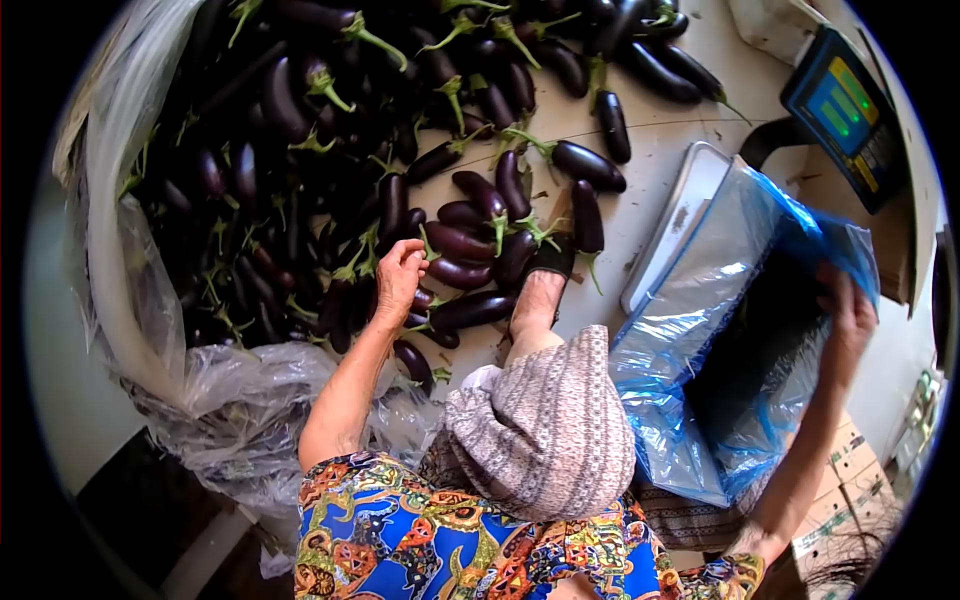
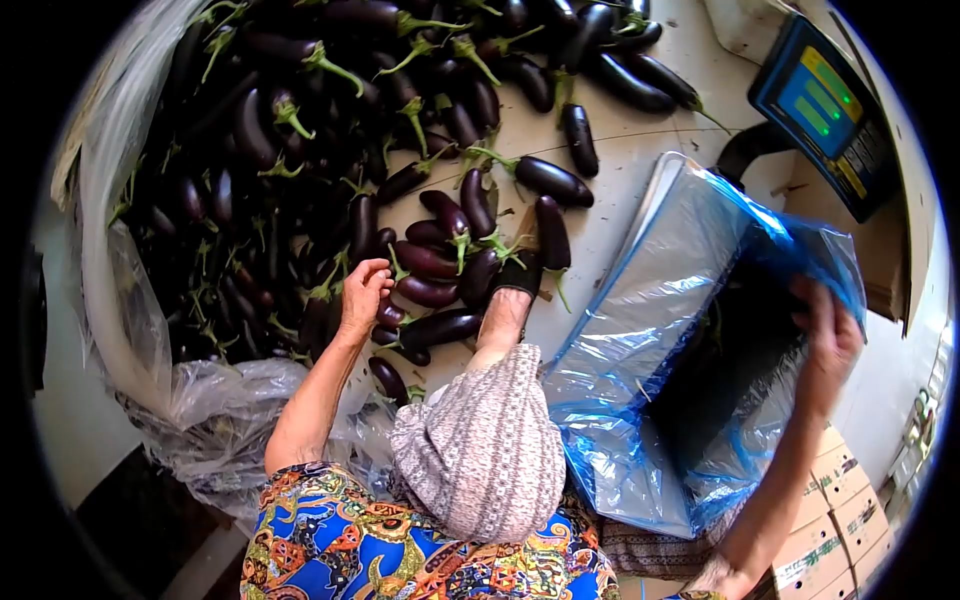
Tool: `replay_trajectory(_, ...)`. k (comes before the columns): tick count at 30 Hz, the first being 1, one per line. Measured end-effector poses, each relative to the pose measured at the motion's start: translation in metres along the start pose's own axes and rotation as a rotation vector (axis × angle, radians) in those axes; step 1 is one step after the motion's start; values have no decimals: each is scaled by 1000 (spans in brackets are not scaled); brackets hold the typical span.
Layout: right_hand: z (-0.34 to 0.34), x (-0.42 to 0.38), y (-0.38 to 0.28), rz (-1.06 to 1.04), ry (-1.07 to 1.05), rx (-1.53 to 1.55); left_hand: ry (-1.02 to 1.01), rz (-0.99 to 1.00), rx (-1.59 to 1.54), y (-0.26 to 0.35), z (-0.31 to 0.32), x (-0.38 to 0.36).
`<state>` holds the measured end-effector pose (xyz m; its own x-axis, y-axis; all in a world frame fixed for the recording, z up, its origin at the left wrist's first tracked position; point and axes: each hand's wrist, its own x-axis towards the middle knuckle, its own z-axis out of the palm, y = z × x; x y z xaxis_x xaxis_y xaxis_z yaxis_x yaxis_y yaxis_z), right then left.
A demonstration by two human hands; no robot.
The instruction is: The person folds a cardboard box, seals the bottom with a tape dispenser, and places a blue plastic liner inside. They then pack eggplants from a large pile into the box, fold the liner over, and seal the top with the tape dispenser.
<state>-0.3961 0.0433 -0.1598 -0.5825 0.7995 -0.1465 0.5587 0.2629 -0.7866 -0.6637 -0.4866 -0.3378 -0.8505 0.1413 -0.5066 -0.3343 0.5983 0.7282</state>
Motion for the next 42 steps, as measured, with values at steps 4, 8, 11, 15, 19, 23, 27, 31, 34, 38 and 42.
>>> replay_trajectory(4, -62, 10, -25, 73, -3, 460, -72, 22, 255, -36, -1, -24)
replay_trajectory(8, -78, 3, -22, -22, 197, 172, -255, 529, 803, -63, 30, -62)
replay_trajectory(11, -32, -39, -50, -68, 50, 67, -252, 506, 929, -75, 46, -69)
replay_trajectory(15, -8, -79, -68, -43, -242, 129, -258, 377, 717, -64, 19, -67)
replay_trajectory(19, -13, -96, -68, 52, -225, 108, -420, -222, -49, 10, -28, -68)
replay_trajectory(23, -10, -99, -84, 138, -259, 62, -565, -142, -379, 105, -40, -59)
replay_trajectory(27, -12, -100, -104, 198, -281, 211, -837, 158, -447, 241, 7, -84)
replay_trajectory(31, 7, -100, -109, 132, -358, 500, -1208, 277, -128, 342, 89, -123)
replay_trajectory(34, 0, -98, -114, 260, -265, 578, -1162, 932, 71, 348, 151, -156)
replay_trajectory(38, -21, -109, -84, 341, -266, 577, -1304, 991, 300, 363, 146, -145)
replay_trajectory(42, -7, -113, -52, 399, -246, 18, -1088, 679, 178, 307, 132, -95)
